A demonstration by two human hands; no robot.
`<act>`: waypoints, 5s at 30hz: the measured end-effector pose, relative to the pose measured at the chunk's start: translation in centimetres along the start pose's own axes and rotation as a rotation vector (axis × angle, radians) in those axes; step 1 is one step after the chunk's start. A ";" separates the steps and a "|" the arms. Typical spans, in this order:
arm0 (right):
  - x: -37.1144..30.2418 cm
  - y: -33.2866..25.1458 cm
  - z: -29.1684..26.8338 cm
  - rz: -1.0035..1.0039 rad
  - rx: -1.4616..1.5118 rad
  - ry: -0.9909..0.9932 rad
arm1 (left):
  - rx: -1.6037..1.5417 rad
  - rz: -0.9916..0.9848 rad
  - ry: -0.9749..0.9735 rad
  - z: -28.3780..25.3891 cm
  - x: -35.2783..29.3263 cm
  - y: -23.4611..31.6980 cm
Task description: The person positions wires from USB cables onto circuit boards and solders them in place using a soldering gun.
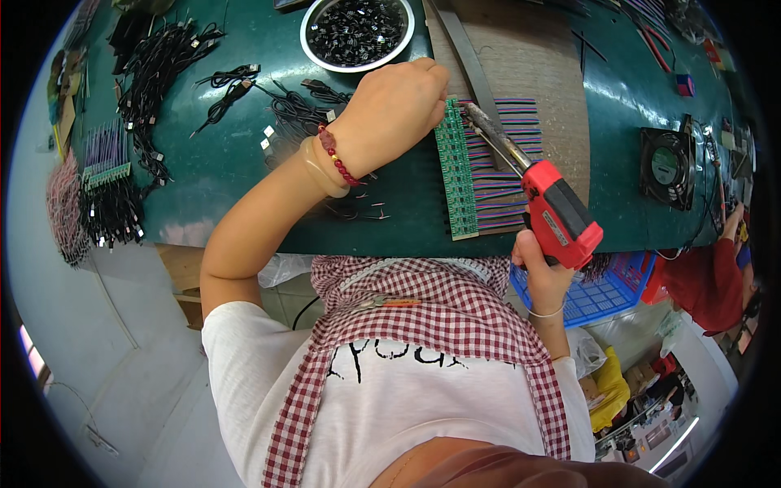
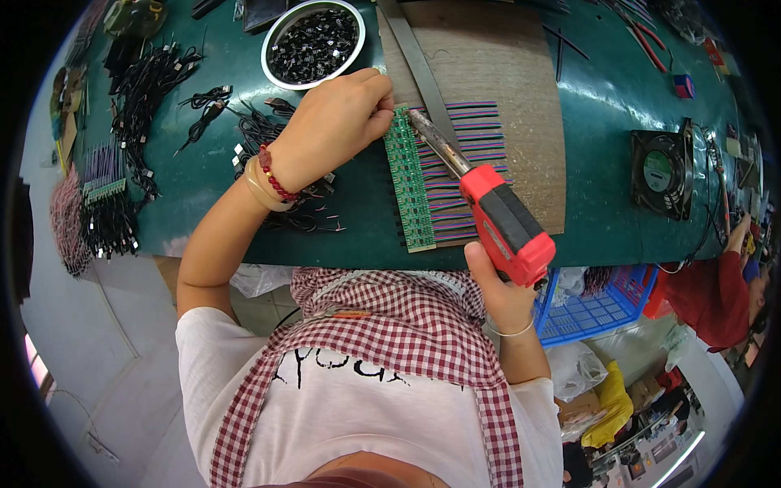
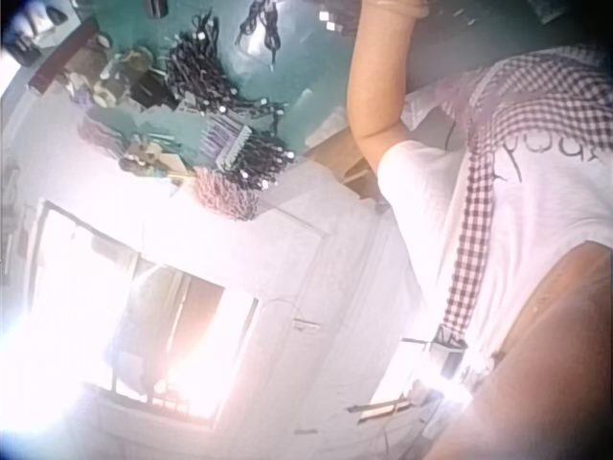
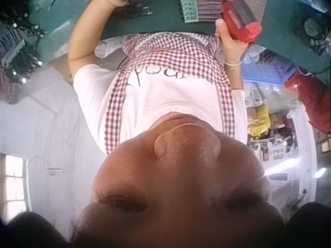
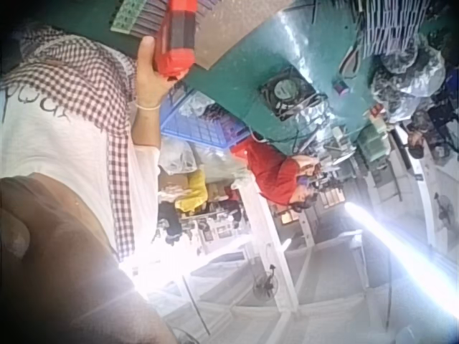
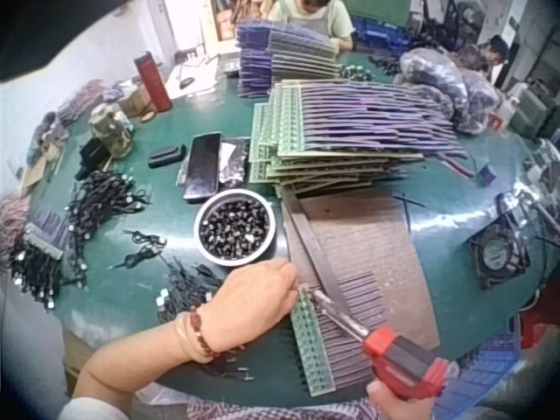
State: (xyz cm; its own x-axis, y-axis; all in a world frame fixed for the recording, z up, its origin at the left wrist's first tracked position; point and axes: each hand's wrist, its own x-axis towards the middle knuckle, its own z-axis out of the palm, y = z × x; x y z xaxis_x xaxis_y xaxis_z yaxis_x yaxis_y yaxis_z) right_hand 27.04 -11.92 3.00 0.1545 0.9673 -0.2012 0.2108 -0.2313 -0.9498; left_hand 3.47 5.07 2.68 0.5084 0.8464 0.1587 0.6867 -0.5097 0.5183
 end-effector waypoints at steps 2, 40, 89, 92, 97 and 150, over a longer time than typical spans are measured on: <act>-0.1 0.0 0.1 -0.007 -0.014 0.005 | 0.011 0.007 0.003 0.0 0.0 0.0; 1.3 -2.8 0.5 -0.019 0.240 0.043 | 0.200 0.147 0.210 -1.1 -1.0 0.7; 4.6 -7.0 3.9 -0.217 0.281 -0.124 | -0.611 -0.294 0.011 -2.5 -6.7 8.2; 4.3 -7.2 3.9 -0.230 0.238 -0.133 | -0.602 -0.337 -0.039 -3.0 -6.7 8.7; 3.8 -7.1 4.2 -0.240 0.209 -0.152 | -0.635 -0.265 -0.011 -2.0 -7.3 8.6; 1.3 1.8 -0.3 -0.115 -0.033 -0.067 | 0.016 0.025 0.165 -0.5 -1.3 0.5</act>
State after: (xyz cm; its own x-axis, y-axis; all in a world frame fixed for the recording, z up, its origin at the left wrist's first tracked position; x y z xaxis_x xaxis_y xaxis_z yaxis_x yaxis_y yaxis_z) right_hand 27.91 -11.14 1.06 0.0629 0.9921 -0.1084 0.2552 -0.1210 -0.9593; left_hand 2.87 3.82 3.12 0.4346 0.8464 0.3079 0.6833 -0.5326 0.4995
